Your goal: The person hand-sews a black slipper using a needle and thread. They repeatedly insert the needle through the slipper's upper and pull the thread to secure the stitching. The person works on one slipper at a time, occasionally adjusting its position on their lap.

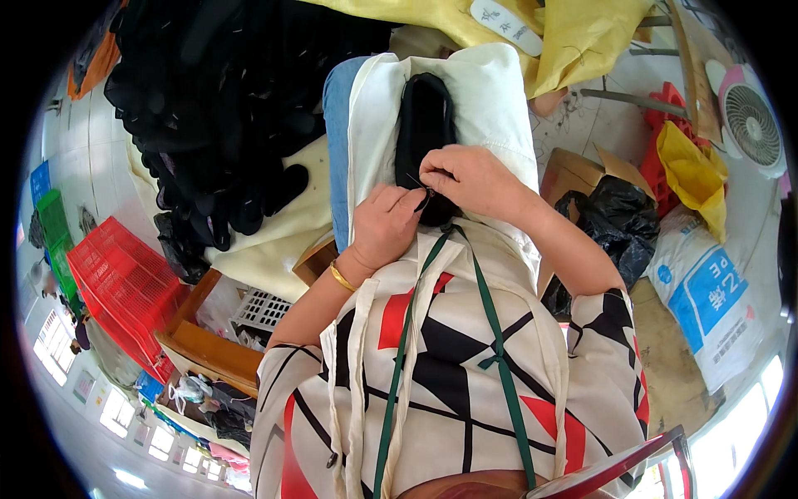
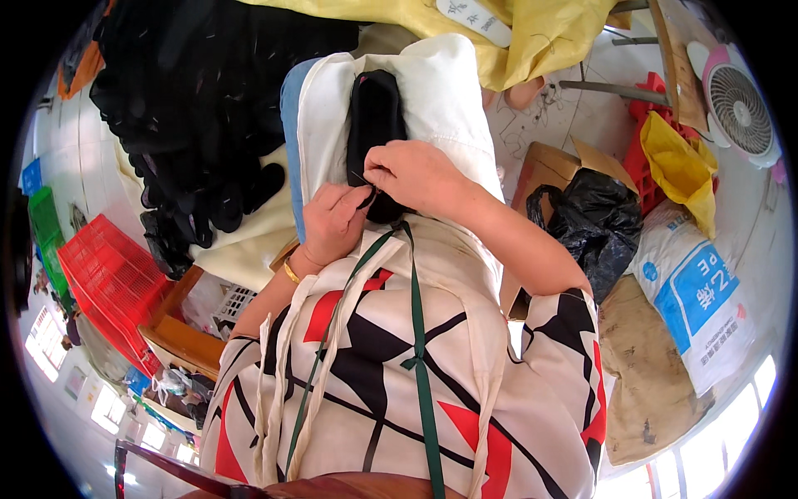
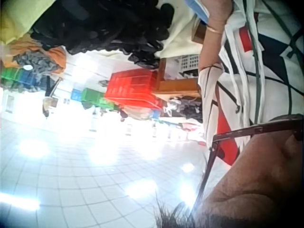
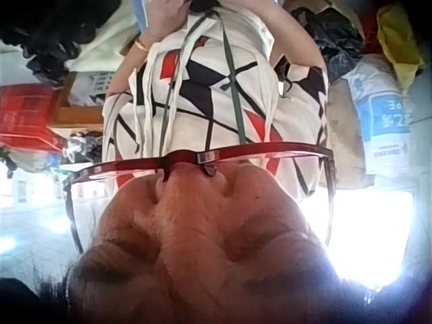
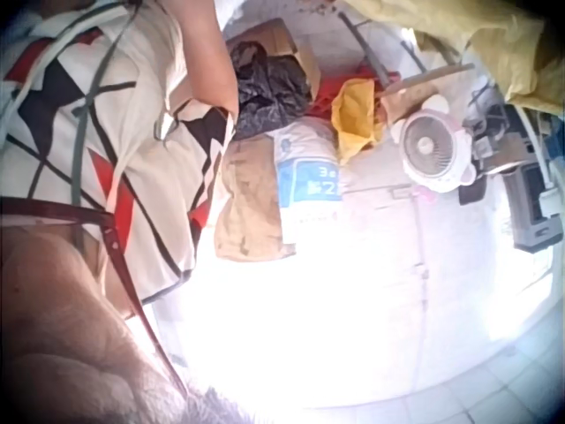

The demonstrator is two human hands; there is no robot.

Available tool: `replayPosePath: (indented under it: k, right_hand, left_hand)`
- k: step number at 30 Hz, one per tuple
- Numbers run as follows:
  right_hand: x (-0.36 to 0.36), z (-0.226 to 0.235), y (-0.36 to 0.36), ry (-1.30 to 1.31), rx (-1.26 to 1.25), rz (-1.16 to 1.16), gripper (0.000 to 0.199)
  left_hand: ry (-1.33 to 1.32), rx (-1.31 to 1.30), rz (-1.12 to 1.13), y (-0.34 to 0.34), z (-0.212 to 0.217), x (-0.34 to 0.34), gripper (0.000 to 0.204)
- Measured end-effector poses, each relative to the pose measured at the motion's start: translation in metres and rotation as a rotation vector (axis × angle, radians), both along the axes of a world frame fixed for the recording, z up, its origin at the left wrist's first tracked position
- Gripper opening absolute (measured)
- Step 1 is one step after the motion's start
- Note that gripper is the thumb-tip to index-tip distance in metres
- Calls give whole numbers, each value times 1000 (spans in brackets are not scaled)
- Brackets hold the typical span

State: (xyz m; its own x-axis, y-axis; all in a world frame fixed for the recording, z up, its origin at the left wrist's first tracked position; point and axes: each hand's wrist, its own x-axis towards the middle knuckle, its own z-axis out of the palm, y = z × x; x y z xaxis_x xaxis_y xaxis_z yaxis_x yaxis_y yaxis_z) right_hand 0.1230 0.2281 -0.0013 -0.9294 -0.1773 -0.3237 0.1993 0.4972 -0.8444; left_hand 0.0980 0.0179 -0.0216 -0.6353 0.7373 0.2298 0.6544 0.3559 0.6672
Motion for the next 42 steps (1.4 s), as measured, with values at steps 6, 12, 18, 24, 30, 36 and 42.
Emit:
replayPosePath:
  k: [6, 12, 18, 24, 30, 36, 42]
  right_hand:
    - [1, -13, -22, 81, 139, -4, 9]
    - [-29, -25, -35, 350, 0, -356, 12]
    - [-35, 11, -8, -434, -658, -395, 24]
    - [-45, 45, -1, -179, -1125, -586, 25]
    - [-51, 72, 11, -34, -1429, -490, 20]
    - [-58, 87, -5, 68, -1016, -369, 13]
    - [-75, 88, -9, 12, -1124, -462, 11]
  left_hand:
    - [17, -14, -42, -1, -4, 0, 34]
    - [-126, 61, -2, 0, -9, 2, 32]
    - [-218, 71, 72, 3, -2, 0, 29]
    - [-293, 77, 45, 1, 2, -4, 26]
    - [-381, 46, -8, 1, 3, -14, 24]
    - [-387, 81, -65, 7, 4, -24, 20]
    - [-496, 9, -62, 3, 2, -26, 16]
